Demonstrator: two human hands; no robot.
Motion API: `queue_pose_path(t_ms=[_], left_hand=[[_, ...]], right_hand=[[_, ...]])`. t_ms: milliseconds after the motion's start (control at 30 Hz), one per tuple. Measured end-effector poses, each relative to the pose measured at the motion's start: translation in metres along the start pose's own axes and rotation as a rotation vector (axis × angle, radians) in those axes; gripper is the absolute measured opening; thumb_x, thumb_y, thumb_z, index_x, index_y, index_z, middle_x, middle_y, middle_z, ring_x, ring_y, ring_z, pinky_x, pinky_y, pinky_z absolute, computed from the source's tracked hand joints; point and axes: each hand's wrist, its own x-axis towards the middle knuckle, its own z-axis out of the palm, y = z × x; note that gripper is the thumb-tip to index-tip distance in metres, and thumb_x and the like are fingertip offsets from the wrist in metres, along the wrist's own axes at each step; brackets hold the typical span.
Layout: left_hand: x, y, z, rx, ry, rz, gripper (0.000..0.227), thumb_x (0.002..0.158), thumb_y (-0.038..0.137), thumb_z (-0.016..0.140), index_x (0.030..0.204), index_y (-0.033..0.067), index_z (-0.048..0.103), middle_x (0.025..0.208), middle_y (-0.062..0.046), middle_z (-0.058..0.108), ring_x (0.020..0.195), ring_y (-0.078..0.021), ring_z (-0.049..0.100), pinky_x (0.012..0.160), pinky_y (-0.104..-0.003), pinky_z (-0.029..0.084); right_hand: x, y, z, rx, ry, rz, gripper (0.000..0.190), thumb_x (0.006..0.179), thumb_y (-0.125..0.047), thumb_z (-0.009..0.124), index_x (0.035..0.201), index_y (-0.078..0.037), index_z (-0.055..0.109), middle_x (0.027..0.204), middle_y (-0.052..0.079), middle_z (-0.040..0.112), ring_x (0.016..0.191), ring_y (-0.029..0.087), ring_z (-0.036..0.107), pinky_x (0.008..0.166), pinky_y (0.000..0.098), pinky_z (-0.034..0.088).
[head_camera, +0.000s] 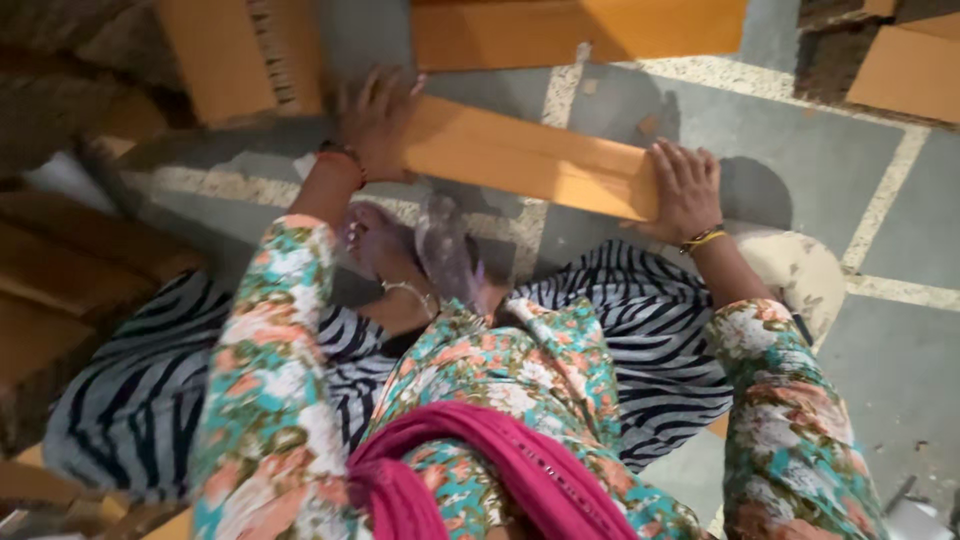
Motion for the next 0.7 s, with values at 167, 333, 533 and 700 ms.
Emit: queue_pose_path(t_ms=[167, 333, 533, 700], left_hand=[[0.003, -0.003, 0.005, -0.16, -0.001, 0.026, 0.133, 0.049, 0.053, 0.091, 0.165, 0.0211, 0.033, 0.157, -0.016, 0.04, 0.148, -0.0443, 0.028, 0.119, -0.067, 0.025], [-0.002, 0.001, -0.006, -0.142, 0.1, 0.046, 0.118, 0.057, 0.05, 0.091, 0.16, 0.0196, 0.042, 0.154, -0.013, 0.044, 0.143, -0.0414, 0.034, 0.114, -0.067, 0.028], [-0.008, 0.003, -0.003, -0.11, 0.079, 0.062, 0.123, 0.058, 0.049, 0.092, 0.165, 0.0204, 0.039, 0.155, -0.013, 0.042, 0.144, -0.0422, 0.033, 0.114, -0.067, 0.029], [-0.006, 0.014, -0.017, 0.009, -0.151, -0.059, 0.135, 0.05, 0.056, 0.094, 0.163, 0.0216, 0.03, 0.159, -0.015, 0.034, 0.145, -0.0433, 0.024, 0.108, -0.076, 0.018]], right_hand=[[0.01, 0.006, -0.005, 0.076, 0.045, -0.031, 0.12, 0.063, -0.077, 0.079, 0.153, -0.004, 0.046, 0.151, 0.015, 0.052, 0.137, 0.034, 0.048, 0.117, 0.0553, 0.032], [0.009, 0.005, -0.014, 0.081, 0.025, -0.027, 0.119, 0.06, -0.071, 0.082, 0.153, -0.005, 0.046, 0.15, 0.014, 0.052, 0.137, 0.034, 0.048, 0.118, 0.0535, 0.031], [0.0, -0.002, -0.01, 0.067, -0.039, 0.033, 0.125, 0.056, -0.068, 0.086, 0.156, -0.006, 0.043, 0.151, 0.015, 0.049, 0.14, 0.036, 0.043, 0.119, 0.0555, 0.027], [-0.002, -0.019, -0.01, -0.016, -0.107, 0.098, 0.13, 0.055, -0.071, 0.087, 0.158, -0.008, 0.037, 0.154, 0.014, 0.043, 0.143, 0.036, 0.038, 0.119, 0.0593, 0.02]])
